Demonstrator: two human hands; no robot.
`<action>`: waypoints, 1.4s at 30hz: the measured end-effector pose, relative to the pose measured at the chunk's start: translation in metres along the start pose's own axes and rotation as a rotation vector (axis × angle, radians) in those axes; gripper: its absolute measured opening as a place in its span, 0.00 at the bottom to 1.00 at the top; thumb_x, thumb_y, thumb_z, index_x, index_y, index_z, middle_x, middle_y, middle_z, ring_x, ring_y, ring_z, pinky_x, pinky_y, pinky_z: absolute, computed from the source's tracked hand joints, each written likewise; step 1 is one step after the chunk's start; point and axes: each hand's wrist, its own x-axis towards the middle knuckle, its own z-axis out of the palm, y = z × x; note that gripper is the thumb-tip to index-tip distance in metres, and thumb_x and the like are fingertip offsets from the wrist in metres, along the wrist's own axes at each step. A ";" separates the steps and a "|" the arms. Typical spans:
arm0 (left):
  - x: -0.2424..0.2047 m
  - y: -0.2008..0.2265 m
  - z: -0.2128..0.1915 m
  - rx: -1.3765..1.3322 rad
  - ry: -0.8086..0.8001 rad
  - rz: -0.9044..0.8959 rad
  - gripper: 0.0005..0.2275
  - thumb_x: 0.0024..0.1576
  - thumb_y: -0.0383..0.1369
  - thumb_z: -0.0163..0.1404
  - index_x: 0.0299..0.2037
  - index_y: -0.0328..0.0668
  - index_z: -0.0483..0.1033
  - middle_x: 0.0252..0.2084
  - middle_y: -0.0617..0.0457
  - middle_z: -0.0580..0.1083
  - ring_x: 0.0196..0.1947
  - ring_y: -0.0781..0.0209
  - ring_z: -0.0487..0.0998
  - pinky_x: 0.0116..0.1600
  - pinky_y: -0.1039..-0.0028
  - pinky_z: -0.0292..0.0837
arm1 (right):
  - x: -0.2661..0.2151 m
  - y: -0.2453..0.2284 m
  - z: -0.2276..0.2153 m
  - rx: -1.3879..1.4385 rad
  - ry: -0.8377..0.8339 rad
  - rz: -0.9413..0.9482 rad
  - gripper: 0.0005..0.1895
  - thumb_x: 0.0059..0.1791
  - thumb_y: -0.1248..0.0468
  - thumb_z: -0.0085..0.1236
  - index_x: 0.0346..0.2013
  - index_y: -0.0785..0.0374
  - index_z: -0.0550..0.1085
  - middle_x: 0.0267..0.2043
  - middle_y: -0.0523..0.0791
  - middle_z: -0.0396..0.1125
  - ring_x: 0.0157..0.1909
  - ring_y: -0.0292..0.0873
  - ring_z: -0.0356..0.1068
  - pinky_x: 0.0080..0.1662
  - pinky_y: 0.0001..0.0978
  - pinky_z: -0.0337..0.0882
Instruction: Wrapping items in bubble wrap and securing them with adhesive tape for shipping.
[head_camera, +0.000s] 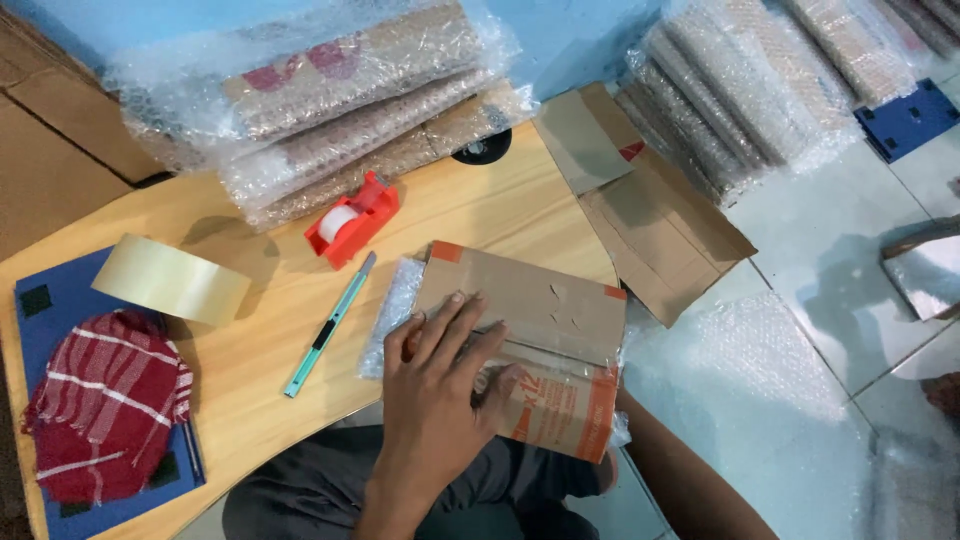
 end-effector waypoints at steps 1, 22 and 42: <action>0.000 -0.001 0.000 -0.002 0.001 0.001 0.15 0.55 0.40 0.56 0.46 0.38 0.83 0.64 0.45 0.73 0.68 0.50 0.66 0.66 0.50 0.52 | 0.001 -0.001 0.000 0.001 0.003 0.000 0.25 0.52 0.55 0.44 0.47 0.77 0.74 0.42 0.52 0.71 0.41 0.42 0.65 0.43 0.35 0.67; -0.004 -0.007 0.008 0.000 -0.043 -0.025 0.16 0.57 0.43 0.55 0.48 0.44 0.82 0.66 0.47 0.71 0.68 0.52 0.65 0.65 0.49 0.50 | 0.036 0.107 -0.048 0.029 0.084 0.011 0.25 0.51 0.56 0.44 0.52 0.76 0.74 0.47 0.50 0.71 0.46 0.43 0.64 0.50 0.34 0.63; -0.001 -0.001 0.004 0.013 -0.002 0.001 0.15 0.57 0.41 0.54 0.49 0.42 0.80 0.66 0.46 0.70 0.67 0.49 0.66 0.64 0.50 0.51 | -0.013 -0.025 -0.005 0.072 0.132 0.047 0.27 0.50 0.58 0.45 0.56 0.74 0.74 0.51 0.48 0.70 0.52 0.43 0.63 0.57 0.33 0.60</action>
